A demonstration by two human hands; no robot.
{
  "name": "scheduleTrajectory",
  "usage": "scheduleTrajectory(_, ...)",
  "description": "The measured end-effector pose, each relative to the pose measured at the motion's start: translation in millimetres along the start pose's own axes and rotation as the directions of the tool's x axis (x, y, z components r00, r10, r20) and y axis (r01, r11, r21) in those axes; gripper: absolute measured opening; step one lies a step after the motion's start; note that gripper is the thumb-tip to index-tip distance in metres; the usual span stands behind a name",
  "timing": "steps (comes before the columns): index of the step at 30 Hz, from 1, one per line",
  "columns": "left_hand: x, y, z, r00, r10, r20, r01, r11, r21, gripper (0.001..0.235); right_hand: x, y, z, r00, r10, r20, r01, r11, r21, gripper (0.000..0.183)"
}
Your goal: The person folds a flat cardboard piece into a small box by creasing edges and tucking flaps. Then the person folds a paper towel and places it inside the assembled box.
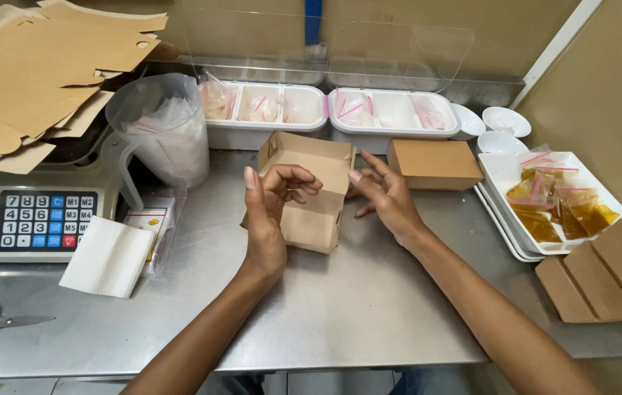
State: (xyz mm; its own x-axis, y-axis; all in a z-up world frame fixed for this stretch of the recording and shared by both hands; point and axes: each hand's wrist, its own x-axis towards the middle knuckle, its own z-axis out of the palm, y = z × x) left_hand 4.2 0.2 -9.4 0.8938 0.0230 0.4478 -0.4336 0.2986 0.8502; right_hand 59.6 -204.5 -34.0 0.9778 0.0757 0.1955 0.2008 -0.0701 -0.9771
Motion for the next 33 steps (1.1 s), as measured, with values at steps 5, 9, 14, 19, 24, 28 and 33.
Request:
scheduleTrajectory(5,5.2,26.0,-6.2,0.995,0.095,0.005,-0.095,0.991,0.095,0.071,-8.1,0.2,5.7,0.991,-0.096,0.094,0.109,0.984,-0.142,0.075)
scheduleTrajectory(9,15.9,49.5,-27.2,0.922,0.374,0.096,-0.368,0.772,0.519,0.021,7.8,37.4,-4.2,0.993,-0.089,0.077,0.099,0.985,-0.140,0.061)
scheduleTrajectory(14,12.5,40.2,-29.0,0.889,0.419,0.187,-0.443,0.677,0.588,0.014,6.3,26.9,-2.1,0.994,-0.068,0.084,0.077,0.991,-0.109,0.058)
scheduleTrajectory(19,3.5,32.4,-34.6,0.867,0.426,0.258,-0.485,0.608,0.628,0.013,8.0,36.2,-7.9,0.992,-0.086,0.090,0.094,0.991,-0.094,0.058)
scheduleTrajectory(24,-13.4,49.5,-87.4,0.860,0.510,0.020,-0.285,0.448,0.847,0.017,7.0,37.3,-8.2,0.998,-0.041,0.057,0.047,0.993,-0.111,0.057)
scheduleTrajectory(28,-63.7,89.8,-158.4,0.825,0.562,-0.068,-0.092,0.251,0.964,0.022,-6.0,-3.0,-2.2,0.994,-0.110,0.021,0.112,0.971,-0.210,0.054)
scheduleTrajectory(33,-118.2,90.9,-216.1,0.886,0.353,-0.302,0.304,0.050,0.951,0.041,-31.6,-62.7,1.1,0.893,-0.440,0.099,0.419,0.728,-0.543,0.043)
